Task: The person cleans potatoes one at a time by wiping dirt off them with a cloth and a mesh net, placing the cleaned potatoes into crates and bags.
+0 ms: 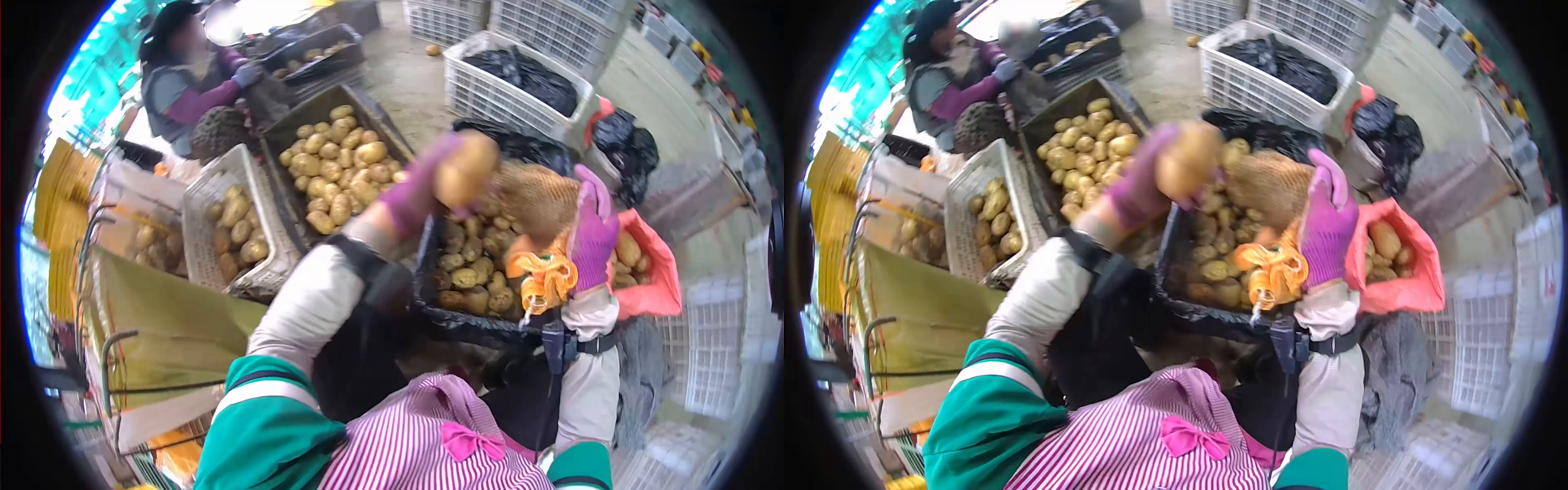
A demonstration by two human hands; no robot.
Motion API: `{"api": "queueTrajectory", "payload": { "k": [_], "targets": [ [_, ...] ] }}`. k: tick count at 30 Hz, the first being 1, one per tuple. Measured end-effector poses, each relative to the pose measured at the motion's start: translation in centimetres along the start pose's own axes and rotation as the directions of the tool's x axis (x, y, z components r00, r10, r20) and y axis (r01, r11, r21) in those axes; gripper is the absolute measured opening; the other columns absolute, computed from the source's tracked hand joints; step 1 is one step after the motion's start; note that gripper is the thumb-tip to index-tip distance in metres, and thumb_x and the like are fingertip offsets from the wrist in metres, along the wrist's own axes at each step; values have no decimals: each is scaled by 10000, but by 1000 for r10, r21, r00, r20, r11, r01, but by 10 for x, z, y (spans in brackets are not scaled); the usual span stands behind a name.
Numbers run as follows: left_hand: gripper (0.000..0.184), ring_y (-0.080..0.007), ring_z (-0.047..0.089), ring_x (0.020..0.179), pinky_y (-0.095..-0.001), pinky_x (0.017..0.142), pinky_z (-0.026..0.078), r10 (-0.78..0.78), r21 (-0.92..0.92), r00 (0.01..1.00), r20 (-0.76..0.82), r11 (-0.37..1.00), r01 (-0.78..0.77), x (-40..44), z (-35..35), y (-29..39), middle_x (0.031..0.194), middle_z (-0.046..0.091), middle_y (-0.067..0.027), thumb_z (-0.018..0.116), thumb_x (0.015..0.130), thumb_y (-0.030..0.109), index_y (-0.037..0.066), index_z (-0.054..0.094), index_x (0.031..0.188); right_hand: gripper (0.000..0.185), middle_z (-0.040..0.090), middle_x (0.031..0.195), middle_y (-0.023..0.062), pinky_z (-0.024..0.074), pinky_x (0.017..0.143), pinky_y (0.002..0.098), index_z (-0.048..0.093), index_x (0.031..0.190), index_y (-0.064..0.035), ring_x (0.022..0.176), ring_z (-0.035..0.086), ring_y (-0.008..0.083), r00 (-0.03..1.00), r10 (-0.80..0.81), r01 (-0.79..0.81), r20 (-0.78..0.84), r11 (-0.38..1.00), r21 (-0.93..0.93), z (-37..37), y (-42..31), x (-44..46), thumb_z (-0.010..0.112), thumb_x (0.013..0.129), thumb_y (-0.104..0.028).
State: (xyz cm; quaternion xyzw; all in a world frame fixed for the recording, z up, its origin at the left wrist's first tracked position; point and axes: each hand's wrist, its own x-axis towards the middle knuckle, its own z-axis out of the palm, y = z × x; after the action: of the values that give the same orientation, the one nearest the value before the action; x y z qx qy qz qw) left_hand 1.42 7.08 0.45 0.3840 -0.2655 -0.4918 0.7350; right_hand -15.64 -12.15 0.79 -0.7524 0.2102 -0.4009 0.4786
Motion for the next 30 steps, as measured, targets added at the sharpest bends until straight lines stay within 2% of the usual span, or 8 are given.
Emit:
{"api": "queueTrajectory", "payload": {
  "k": [3,4,9,12,17,22,25,30],
  "targets": [
    [528,-246,653,784,-334,708,567,441,461,706,-554,869,-180,3,-86,12,1008,634,-155,548,912,442,53,460,1258,292,607,1073,82,434,867,271,563,1194,0,913,546,145,986,92,-60,-137,973,223,-13,-6,0,472,988,-187],
    [499,-242,651,791,-336,722,563,-81,-319,673,-735,917,-238,3,-72,26,1025,631,-143,563,916,397,55,455,1264,294,603,1078,83,433,869,272,559,1199,0,919,544,145,981,104,-56,-166,961,271,-14,-8,1,472,988,-187],
    [410,-207,642,828,-314,700,552,-289,277,929,-230,896,347,11,12,-9,1052,628,-99,532,949,344,25,514,1206,307,587,1100,88,430,876,272,539,1225,-1,949,536,145,961,78,8,-265,951,310,-12,-4,-5,474,987,-184],
    [607,-166,562,1061,-305,923,462,-98,508,969,228,861,-32,13,59,-47,1151,588,-119,690,843,347,-8,490,1293,316,577,1113,91,428,880,272,526,1240,-1,967,531,144,953,102,-15,-286,956,291,-7,2,-6,475,986,-183],
    [443,-248,630,843,-351,739,492,-124,936,970,208,313,-161,19,90,-70,905,631,-163,782,725,302,-6,617,996,349,551,1160,93,415,898,269,483,1290,3,1001,519,151,882,387,-212,-268,834,509,-4,1,-8,475,967,-128],
    [270,-135,581,742,-278,670,482,239,835,968,80,515,-196,26,61,-51,829,616,-70,750,725,80,22,615,952,413,539,1230,123,406,968,296,444,1327,0,1132,504,173,986,159,-138,-54,953,271,-28,13,6,516,942,-130],
    [302,-109,579,788,-261,721,488,191,872,981,39,474,-126,22,48,-29,899,624,-44,732,744,51,22,608,1018,550,520,1286,155,338,1073,378,515,1281,-95,1221,476,323,946,-290,324,145,852,-410,-32,1,7,638,745,-91],
    [333,-107,578,801,-269,745,482,289,851,927,238,398,-343,20,37,-34,899,623,-32,745,709,31,17,600,1008,503,576,1208,132,325,1055,458,571,1214,-140,1167,515,338,802,-350,556,485,736,-387,-9,-15,-15,662,720,-153]
  ]
}}
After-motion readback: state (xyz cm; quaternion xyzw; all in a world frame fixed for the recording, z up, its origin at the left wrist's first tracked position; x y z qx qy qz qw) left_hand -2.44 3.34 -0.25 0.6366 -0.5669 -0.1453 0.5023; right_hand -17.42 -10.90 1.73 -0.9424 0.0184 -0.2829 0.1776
